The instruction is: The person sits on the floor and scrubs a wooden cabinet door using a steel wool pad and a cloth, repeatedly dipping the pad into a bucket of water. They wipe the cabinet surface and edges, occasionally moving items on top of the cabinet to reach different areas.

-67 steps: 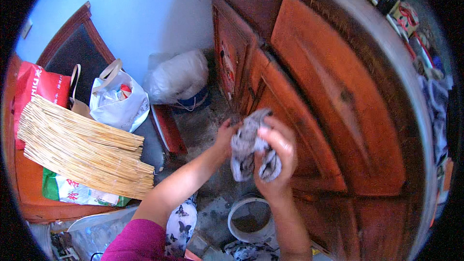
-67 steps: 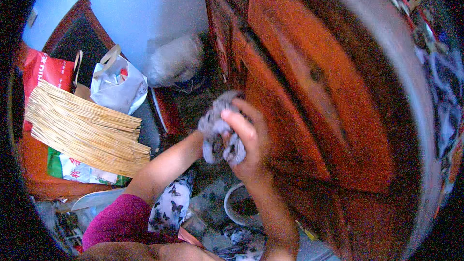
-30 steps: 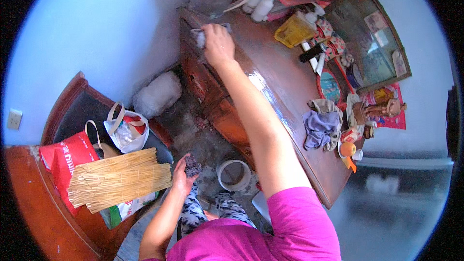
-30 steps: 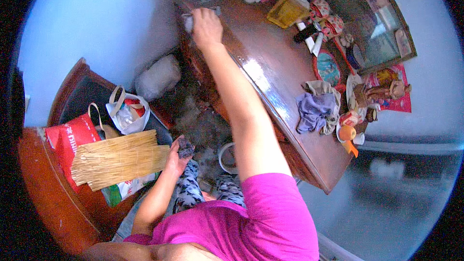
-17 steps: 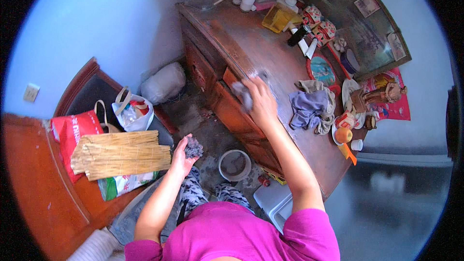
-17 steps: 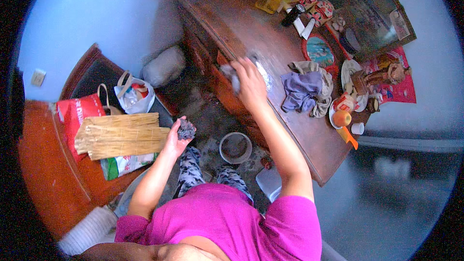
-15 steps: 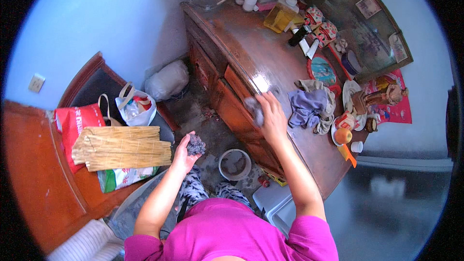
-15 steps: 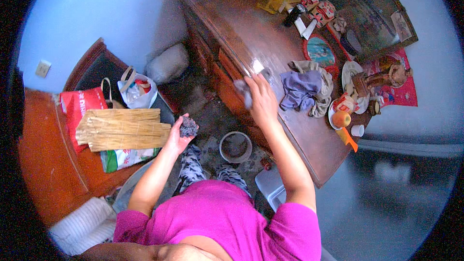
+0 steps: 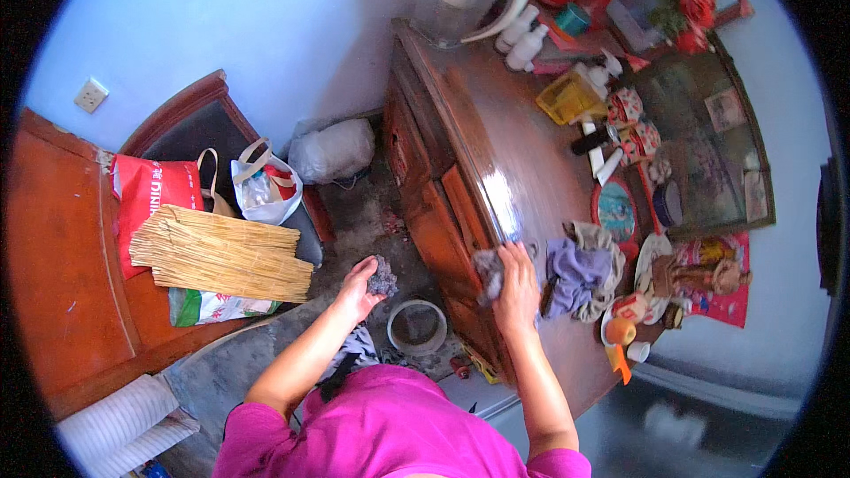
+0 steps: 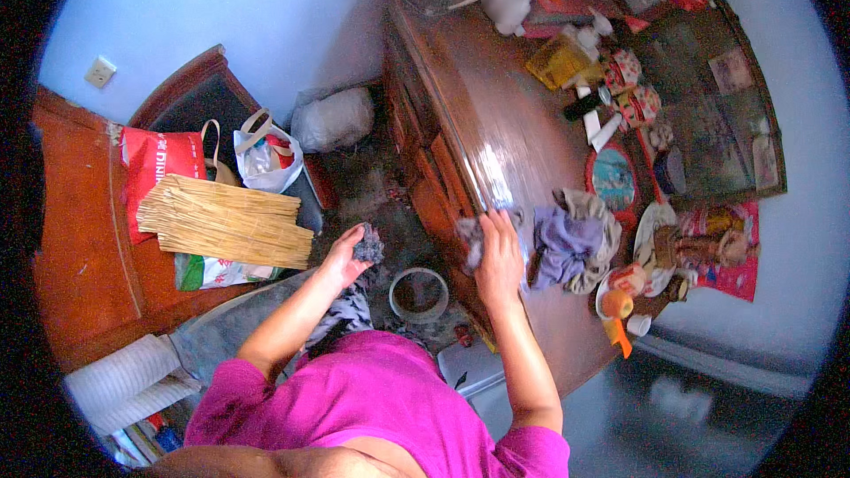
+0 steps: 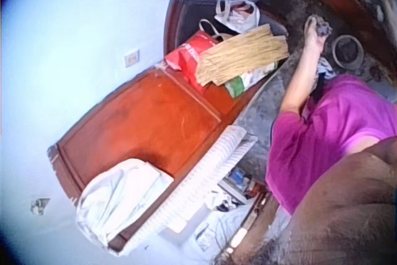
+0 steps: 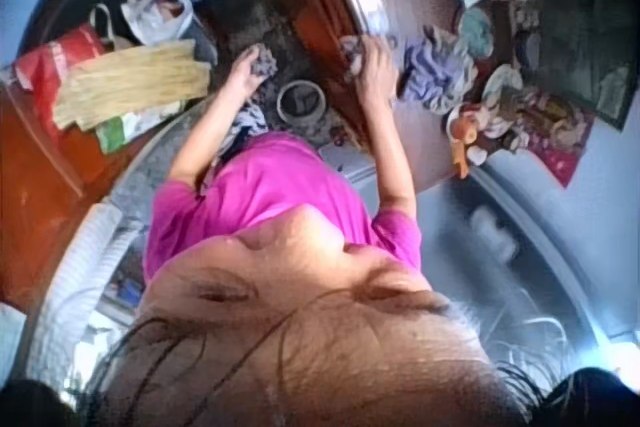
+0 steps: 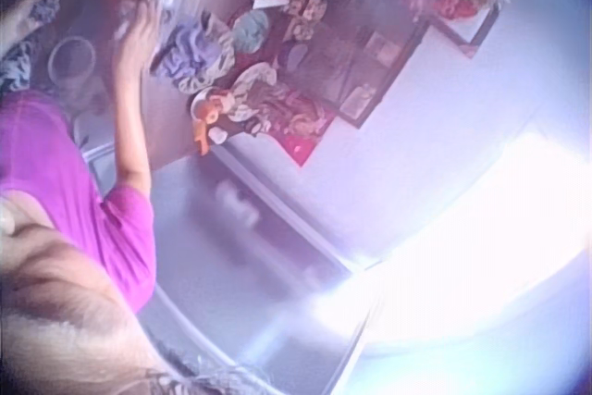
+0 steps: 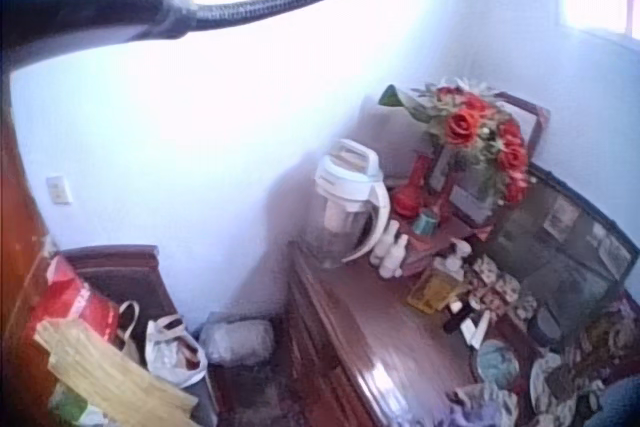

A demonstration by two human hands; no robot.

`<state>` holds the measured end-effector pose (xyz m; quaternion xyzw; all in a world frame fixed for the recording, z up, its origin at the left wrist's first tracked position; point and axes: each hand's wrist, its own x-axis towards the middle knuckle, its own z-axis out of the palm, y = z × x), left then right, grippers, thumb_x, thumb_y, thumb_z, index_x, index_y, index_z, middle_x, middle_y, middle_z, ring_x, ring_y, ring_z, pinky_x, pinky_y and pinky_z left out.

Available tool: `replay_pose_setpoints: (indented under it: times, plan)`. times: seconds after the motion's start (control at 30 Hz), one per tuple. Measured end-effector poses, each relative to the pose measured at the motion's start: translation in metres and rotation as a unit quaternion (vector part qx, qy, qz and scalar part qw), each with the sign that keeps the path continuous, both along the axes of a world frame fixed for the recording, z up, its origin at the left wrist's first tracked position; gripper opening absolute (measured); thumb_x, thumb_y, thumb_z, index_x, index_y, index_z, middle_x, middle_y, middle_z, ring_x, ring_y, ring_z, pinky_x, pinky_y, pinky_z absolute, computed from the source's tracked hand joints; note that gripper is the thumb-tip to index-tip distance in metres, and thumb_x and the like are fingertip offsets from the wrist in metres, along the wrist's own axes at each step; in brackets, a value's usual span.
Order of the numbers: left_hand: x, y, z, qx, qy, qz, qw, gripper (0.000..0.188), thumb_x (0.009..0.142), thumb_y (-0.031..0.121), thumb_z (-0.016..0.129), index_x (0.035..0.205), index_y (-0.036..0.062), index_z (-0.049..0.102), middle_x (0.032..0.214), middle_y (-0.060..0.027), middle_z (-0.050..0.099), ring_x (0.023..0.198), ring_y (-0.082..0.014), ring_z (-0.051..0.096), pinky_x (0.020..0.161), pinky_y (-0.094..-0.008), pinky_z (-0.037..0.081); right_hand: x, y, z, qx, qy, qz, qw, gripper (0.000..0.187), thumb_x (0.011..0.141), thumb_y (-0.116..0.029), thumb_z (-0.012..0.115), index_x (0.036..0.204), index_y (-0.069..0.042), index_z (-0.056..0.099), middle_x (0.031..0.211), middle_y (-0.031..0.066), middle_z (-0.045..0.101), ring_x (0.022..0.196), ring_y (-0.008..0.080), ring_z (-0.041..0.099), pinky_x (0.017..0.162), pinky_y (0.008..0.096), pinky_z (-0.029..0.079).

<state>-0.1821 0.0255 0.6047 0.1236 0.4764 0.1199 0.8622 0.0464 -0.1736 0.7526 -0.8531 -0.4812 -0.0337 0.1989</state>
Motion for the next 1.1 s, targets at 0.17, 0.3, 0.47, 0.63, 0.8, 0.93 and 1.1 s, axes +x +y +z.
replay_pose_setpoints:
  times: [0.17, 0.3, 0.47, 0.63, 0.8, 0.93, 1.1]
  plan:
    - [0.026, 0.043, 0.006, -0.018, -0.004, 0.012, 1.0, 0.017, 0.101, 0.026, 0.066, 0.113, 0.0153, 0.068, 0.107, -0.0056, 0.074, 0.1, -0.0255, 0.071, 0.086, -0.0502, 0.056, 0.057, 0.14, -0.005, 0.024, 0.032, 0.036, 0.999, 0.071, 0.068, 0.015, 0.062, 0.133, -0.013, 0.059, 0.136, 0.0157, 0.055, 0.134, 0.0387, 0.051, 0.104, 0.0474, 0.049]
    - [0.019, 0.08, -0.014, -0.022, -0.022, 0.043, 0.999, 0.02, 0.101, 0.027, 0.066, 0.118, 0.017, 0.066, 0.108, -0.0036, 0.072, 0.098, -0.0244, 0.069, 0.083, -0.0505, 0.056, 0.105, 0.263, -0.011, 0.069, -0.013, 0.111, 0.991, 0.073, 0.066, 0.017, 0.061, 0.133, -0.013, 0.057, 0.135, 0.0141, 0.055, 0.135, 0.0387, 0.051, 0.103, 0.0481, 0.05]
    - [-0.004, 0.116, -0.035, -0.013, -0.011, 0.066, 0.998, 0.024, 0.101, 0.029, 0.066, 0.121, 0.0182, 0.065, 0.115, -0.0019, 0.071, 0.106, -0.0237, 0.067, 0.09, -0.0517, 0.052, 0.149, 0.408, -0.015, 0.1, -0.03, 0.135, 0.985, 0.065, 0.072, 0.012, 0.063, 0.132, -0.012, 0.056, 0.136, 0.0159, 0.056, 0.135, 0.0386, 0.051, 0.104, 0.0454, 0.05]
    - [-0.006, 0.131, -0.019, -0.016, 0.068, 0.064, 0.996, 0.026, 0.102, 0.035, 0.063, 0.123, 0.019, 0.063, 0.123, -0.0024, 0.069, 0.112, -0.0258, 0.066, 0.097, -0.0549, 0.046, 0.187, 0.498, -0.046, 0.09, -0.183, 0.171, 0.964, 0.045, 0.085, -0.002, 0.059, 0.129, -0.012, 0.057, 0.133, 0.0156, 0.058, 0.128, 0.0364, 0.056, 0.1, 0.0441, 0.052]
    - [-0.011, 0.134, -0.021, -0.003, 0.058, 0.069, 0.996, 0.025, 0.101, 0.032, 0.064, 0.122, 0.0194, 0.063, 0.116, -0.0007, 0.07, 0.108, -0.0244, 0.066, 0.099, -0.0594, 0.044, 0.177, 0.505, -0.031, 0.065, -0.137, 0.149, 0.977, 0.045, 0.083, -0.001, 0.061, 0.126, -0.012, 0.058, 0.129, 0.016, 0.059, 0.12, 0.0357, 0.06, 0.096, 0.0438, 0.054]
    - [-0.011, 0.135, -0.036, -0.024, 0.006, 0.078, 0.997, 0.023, 0.099, 0.029, 0.067, 0.12, 0.0202, 0.064, 0.116, -0.0013, 0.07, 0.107, -0.0242, 0.066, 0.092, -0.0533, 0.05, 0.17, 0.454, -0.014, 0.048, -0.052, 0.158, 0.985, 0.063, 0.075, 0.006, 0.063, 0.134, -0.014, 0.055, 0.142, 0.0185, 0.054, 0.13, 0.0389, 0.054, 0.103, 0.0452, 0.05]
    - [-0.005, 0.14, -0.021, -0.033, -0.021, 0.078, 0.996, 0.022, 0.099, 0.027, 0.066, 0.119, 0.0184, 0.066, 0.112, -0.0036, 0.071, 0.105, -0.0267, 0.067, 0.091, -0.0515, 0.052, 0.154, 0.353, 0.011, -0.002, 0.07, 0.089, 0.994, 0.073, 0.072, 0.011, 0.06, 0.14, -0.016, 0.052, 0.15, 0.0194, 0.049, 0.137, 0.0411, 0.048, 0.11, 0.0468, 0.045]
